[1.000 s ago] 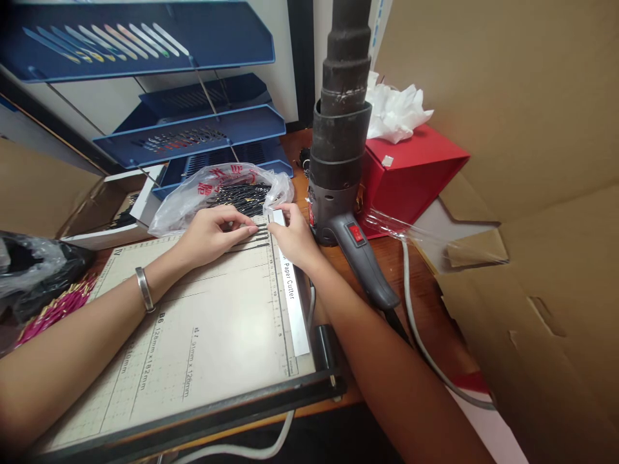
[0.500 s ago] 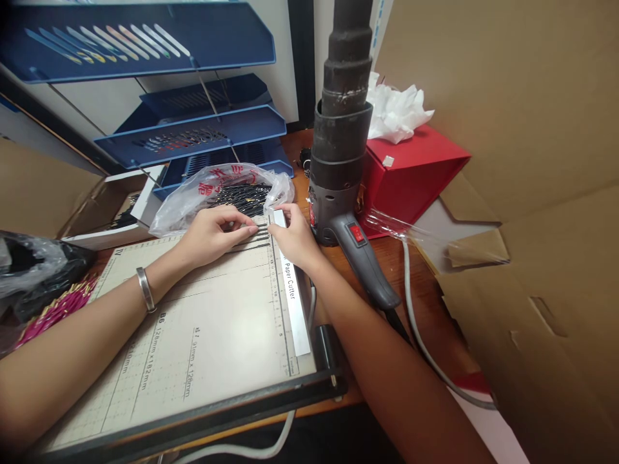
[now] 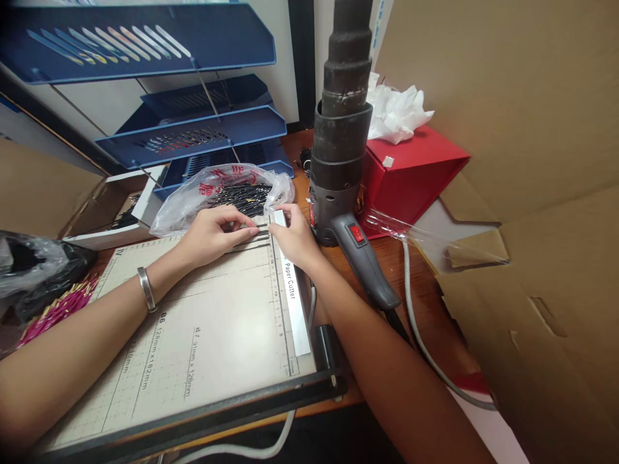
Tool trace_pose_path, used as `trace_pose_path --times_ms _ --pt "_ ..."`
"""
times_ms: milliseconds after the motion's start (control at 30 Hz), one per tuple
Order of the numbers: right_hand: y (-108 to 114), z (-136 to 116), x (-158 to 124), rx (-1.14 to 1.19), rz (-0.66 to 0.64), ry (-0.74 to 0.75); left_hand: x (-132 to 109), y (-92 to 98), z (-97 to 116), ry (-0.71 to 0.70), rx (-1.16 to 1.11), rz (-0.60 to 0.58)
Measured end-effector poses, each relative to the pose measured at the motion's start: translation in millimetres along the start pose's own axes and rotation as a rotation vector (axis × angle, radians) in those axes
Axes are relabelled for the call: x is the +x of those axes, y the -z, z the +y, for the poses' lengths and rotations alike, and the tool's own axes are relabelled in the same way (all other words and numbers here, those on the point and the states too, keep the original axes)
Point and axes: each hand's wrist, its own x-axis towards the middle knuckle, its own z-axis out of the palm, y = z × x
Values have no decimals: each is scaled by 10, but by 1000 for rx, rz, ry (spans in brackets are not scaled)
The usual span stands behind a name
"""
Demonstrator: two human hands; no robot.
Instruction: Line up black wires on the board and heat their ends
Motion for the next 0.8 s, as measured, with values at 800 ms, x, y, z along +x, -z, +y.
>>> trace_pose_path --times_ms 800 --pt "-17 -18 -8 -15 9 26 8 -12 -33 -10 -26 6"
